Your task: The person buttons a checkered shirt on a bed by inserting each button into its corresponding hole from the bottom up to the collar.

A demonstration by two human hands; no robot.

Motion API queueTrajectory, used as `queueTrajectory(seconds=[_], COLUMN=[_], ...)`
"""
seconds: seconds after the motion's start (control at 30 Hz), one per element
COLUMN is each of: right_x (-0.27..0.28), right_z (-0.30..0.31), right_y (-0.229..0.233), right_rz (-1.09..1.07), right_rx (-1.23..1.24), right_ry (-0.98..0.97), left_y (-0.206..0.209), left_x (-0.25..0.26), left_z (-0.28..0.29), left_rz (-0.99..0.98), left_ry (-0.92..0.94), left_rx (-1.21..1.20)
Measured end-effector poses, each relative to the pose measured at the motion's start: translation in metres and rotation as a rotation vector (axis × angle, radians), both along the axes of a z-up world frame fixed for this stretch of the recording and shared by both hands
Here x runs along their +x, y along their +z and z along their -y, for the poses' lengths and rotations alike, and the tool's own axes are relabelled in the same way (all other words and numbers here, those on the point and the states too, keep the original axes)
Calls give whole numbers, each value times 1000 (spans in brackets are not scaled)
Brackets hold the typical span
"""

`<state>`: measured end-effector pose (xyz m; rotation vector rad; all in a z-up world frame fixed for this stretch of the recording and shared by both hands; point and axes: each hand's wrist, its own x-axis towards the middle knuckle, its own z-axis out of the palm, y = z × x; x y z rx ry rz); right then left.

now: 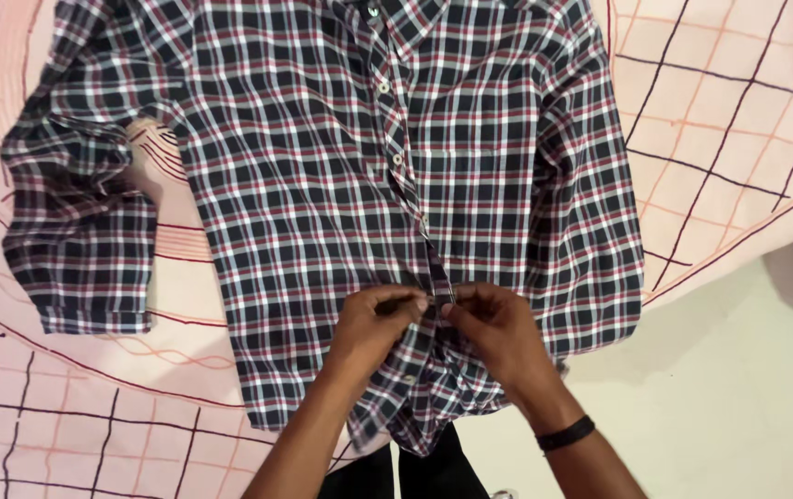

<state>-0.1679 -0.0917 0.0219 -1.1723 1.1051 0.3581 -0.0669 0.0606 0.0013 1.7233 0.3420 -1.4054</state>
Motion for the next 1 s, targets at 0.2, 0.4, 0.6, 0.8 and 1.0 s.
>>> queueTrajectory(seconds=[0.2, 0.4, 0.6, 0.8, 1.0], right_x=[3, -1, 0, 14, 19], right_z=[-12, -11, -6, -26, -27], right_y=[-4, -14, -5, 31, 43], right_rz=[-23, -45, -14, 64, 114], right_rx=[116, 284, -472, -602, -735], right_ry=[-133, -232, 52, 272, 346], left_y=[-16, -52, -9, 63, 54], left_x=[-14, -30, -17, -3, -2], left_z=[1, -7, 4, 20, 21], left_rz=[-85, -207, 317, 304, 312], left_ry=[164, 304, 11, -17, -49], left_rx=[-149, -163, 76, 198, 200])
